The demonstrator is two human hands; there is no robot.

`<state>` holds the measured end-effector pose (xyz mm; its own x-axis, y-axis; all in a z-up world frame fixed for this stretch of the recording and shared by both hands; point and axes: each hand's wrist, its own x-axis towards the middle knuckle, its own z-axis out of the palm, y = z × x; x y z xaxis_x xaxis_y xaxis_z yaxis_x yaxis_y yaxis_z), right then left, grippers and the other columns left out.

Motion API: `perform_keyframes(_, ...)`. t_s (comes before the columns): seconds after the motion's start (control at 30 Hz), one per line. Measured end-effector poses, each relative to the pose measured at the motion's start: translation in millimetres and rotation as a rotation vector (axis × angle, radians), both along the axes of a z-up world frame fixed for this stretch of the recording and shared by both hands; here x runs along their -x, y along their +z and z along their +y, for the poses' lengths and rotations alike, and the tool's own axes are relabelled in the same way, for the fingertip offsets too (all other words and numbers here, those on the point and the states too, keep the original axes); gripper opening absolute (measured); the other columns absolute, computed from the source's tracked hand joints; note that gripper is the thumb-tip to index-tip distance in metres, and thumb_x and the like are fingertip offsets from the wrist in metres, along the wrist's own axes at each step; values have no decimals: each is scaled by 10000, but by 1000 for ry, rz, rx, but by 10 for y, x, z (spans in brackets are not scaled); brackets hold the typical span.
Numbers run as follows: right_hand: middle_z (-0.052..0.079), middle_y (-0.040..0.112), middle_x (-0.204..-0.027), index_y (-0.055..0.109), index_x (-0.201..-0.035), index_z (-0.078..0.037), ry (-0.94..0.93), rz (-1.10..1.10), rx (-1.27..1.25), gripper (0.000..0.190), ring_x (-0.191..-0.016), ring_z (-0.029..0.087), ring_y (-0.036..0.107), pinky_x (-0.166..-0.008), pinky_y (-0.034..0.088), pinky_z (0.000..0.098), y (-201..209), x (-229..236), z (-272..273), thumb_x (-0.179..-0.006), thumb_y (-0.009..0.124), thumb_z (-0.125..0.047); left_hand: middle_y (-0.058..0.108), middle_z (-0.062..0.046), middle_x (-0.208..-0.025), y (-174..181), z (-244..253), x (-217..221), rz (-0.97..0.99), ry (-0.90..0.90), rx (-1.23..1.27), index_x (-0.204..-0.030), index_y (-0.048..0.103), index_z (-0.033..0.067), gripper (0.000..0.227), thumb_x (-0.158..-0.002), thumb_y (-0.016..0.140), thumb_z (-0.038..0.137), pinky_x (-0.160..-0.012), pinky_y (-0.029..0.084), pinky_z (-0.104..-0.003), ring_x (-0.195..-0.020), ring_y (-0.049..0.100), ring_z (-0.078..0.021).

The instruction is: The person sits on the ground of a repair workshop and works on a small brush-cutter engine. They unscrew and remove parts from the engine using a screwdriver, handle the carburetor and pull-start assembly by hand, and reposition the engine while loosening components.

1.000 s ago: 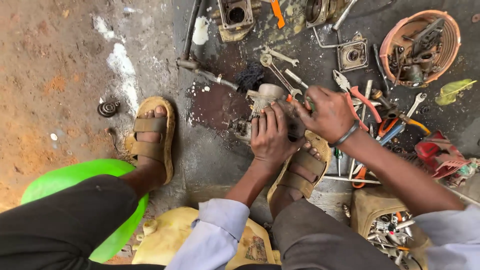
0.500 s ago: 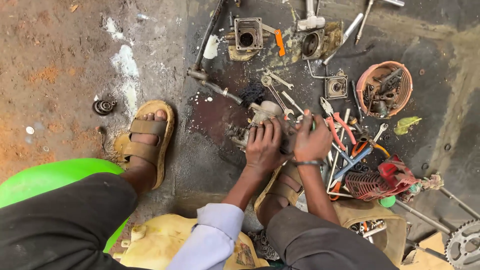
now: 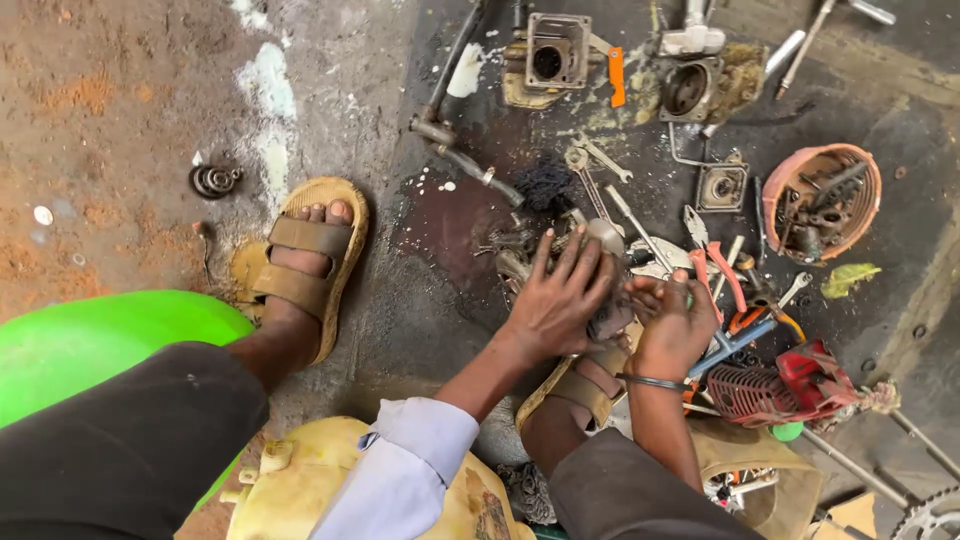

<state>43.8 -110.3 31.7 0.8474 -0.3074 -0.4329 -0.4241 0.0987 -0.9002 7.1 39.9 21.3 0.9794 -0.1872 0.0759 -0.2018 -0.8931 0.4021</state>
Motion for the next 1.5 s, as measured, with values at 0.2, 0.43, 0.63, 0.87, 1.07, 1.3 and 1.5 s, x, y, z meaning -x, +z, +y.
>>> perform_keyframes(0.2,51,581,-677,459,-752,-53,198,-73,398,400,-575,116,576,-510,428,226,196,43,105,-942,809,-84,573,-320,-1341,-220,-116,93,-100,-15,9,-1360,515,-24,849,-719,768,473,-1063,460,-531,-1247,597,-433)
perform_keyframes(0.43,-59,414,-729,441,-772,-63,456,-106,412,374,-672,25,374,-567,319,188,-25,48,-332,-863,781,61,601,-345,-1305,-323,-184,104,-259,43,-3,-1308,526,-22,602,-826,718,282,-1061,507,-479,-1184,660,-422)
perform_keyframes(0.63,-43,430,-795,430,-819,-62,464,-145,213,354,-695,33,394,-629,361,191,-132,112,-454,-880,731,115,628,-332,-1280,-213,-153,101,-225,-6,-26,-1294,541,3,716,-653,709,273,-1014,543,-451,-1124,693,-400)
perform_keyframes(0.87,1,493,-786,447,-829,-69,228,-209,57,340,-664,108,561,-645,535,279,-130,186,-291,-953,731,70,626,-322,-1248,-254,-153,27,-246,-44,-28,-1305,520,-17,723,-686,764,268,-1010,522,-473,-1125,677,-408)
perform_keyframes(1.07,21,623,-874,535,-995,-40,167,-209,333,181,-719,88,623,-617,556,238,-25,167,-241,-1061,657,-157,629,-274,-1232,-207,-223,63,-197,-59,-65,-1313,518,9,801,-618,754,329,-1022,501,-487,-1138,670,-393)
perform_keyframes(1.3,126,725,-750,657,-842,29,185,39,689,417,-605,153,708,-567,583,288,169,101,-95,-1092,526,-278,609,-279,-1276,-359,-399,157,-287,120,-239,-1370,487,-12,719,-844,808,357,-1085,477,-485,-1178,639,-379)
perform_keyframes(1.5,134,693,-594,756,-784,4,288,-447,1670,392,-486,232,640,-489,519,365,-192,29,-382,-853,862,-367,652,-291,-1172,-75,-258,104,-238,75,-20,-1267,530,-22,747,-708,617,467,-985,516,-528,-1088,675,-404)
